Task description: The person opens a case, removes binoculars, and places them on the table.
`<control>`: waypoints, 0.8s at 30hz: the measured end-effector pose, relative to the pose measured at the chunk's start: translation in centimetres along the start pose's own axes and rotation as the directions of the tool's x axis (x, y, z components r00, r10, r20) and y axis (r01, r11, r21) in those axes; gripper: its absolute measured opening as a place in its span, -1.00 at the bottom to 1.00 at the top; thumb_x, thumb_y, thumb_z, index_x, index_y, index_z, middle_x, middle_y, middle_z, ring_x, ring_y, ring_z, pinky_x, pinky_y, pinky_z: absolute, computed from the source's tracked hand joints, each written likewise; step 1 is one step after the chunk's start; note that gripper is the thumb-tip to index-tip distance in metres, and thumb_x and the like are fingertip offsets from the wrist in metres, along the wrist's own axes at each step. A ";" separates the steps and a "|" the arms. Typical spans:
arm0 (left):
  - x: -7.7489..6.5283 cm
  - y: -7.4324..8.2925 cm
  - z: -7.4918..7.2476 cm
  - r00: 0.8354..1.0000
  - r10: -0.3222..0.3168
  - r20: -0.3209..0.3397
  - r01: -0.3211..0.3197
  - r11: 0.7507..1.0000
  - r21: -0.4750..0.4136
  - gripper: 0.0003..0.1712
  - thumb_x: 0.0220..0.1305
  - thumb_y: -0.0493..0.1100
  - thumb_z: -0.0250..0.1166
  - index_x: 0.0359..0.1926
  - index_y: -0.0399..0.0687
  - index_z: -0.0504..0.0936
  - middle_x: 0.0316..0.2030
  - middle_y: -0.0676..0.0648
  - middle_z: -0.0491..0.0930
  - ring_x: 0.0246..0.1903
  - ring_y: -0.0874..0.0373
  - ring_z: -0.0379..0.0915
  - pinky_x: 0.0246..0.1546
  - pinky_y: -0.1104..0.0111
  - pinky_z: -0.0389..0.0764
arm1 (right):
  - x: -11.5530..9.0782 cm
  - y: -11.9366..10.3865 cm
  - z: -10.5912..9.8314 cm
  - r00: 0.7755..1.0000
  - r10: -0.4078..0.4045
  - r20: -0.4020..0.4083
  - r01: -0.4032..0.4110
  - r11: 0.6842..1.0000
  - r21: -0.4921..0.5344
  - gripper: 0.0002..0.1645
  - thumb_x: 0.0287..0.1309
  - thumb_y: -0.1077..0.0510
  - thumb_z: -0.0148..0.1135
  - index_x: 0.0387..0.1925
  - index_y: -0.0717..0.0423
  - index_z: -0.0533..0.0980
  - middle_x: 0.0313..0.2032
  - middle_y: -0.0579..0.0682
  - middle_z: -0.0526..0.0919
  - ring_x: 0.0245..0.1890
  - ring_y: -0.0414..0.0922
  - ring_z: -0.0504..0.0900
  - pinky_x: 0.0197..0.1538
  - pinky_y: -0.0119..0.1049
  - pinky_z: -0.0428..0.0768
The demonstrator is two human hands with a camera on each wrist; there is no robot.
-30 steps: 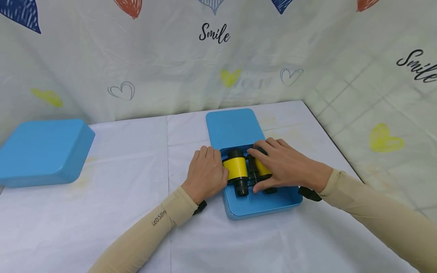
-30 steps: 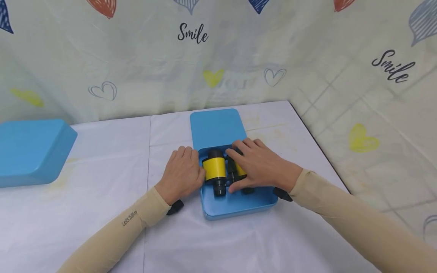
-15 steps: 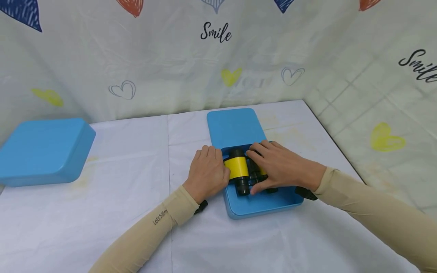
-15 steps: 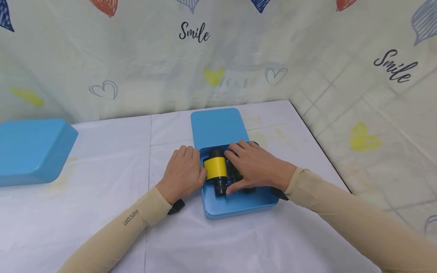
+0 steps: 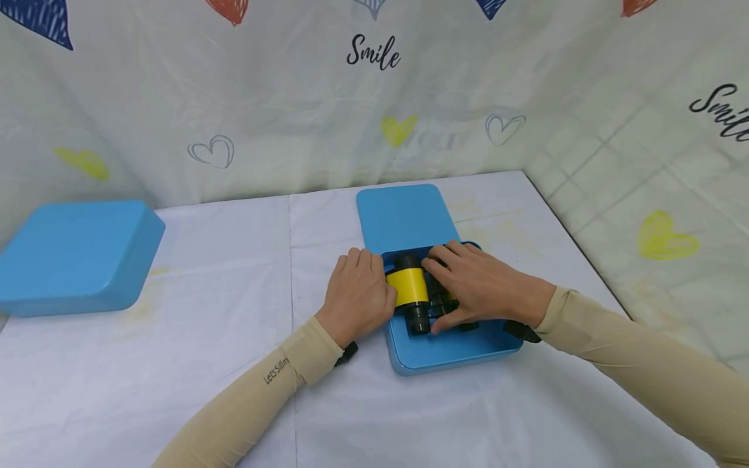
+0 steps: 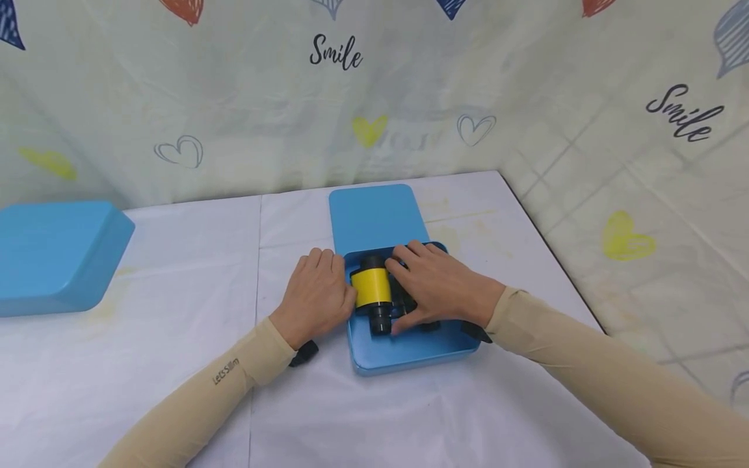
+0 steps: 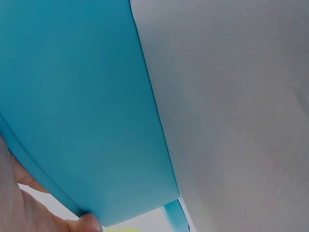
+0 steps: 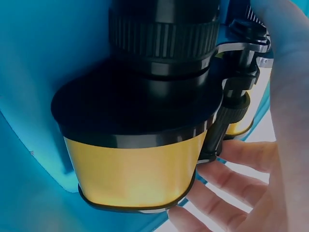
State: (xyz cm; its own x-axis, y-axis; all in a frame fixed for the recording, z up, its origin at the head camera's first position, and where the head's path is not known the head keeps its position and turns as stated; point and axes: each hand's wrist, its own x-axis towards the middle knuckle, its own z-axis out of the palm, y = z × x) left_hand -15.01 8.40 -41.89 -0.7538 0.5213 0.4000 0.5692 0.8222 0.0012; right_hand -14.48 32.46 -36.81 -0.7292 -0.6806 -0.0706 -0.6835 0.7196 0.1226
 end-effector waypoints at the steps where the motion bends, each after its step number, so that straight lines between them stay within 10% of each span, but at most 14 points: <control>1: 0.0 0.0 0.0 1.000 0.000 0.005 0.001 1.000 -0.002 -0.75 0.32 -0.10 0.10 -0.47 -0.10 0.38 -0.54 -0.04 0.18 -0.47 0.07 0.10 -0.37 0.34 0.01 | 0.0 0.0 0.1 1.000 -0.003 -0.005 0.003 1.000 -0.001 0.31 -0.18 -0.72 0.33 0.31 0.18 0.46 0.19 0.15 0.56 0.04 0.06 0.51 0.15 -0.02 0.62; 24: 0.0 -0.1 0.1 0.999 -0.006 0.054 0.008 0.999 -0.037 -0.73 0.35 -0.07 0.08 -0.44 -0.12 0.38 -0.53 -0.05 0.22 -0.44 0.04 0.14 -0.36 0.32 0.09 | 0.7 -0.4 0.8 0.999 0.026 -0.033 -0.026 0.999 -0.020 0.07 -0.24 -0.57 0.51 0.10 0.10 0.47 -0.08 0.09 0.55 -0.10 0.04 0.46 -0.01 -0.04 0.58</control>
State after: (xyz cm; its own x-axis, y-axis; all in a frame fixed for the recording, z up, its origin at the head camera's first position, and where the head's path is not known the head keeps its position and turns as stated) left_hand -15.10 8.36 -41.94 -0.7737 0.5283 0.3498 0.5752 0.8171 0.0382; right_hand -14.72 31.77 -37.70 -0.7450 -0.6661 -0.0351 -0.6633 0.7343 0.1443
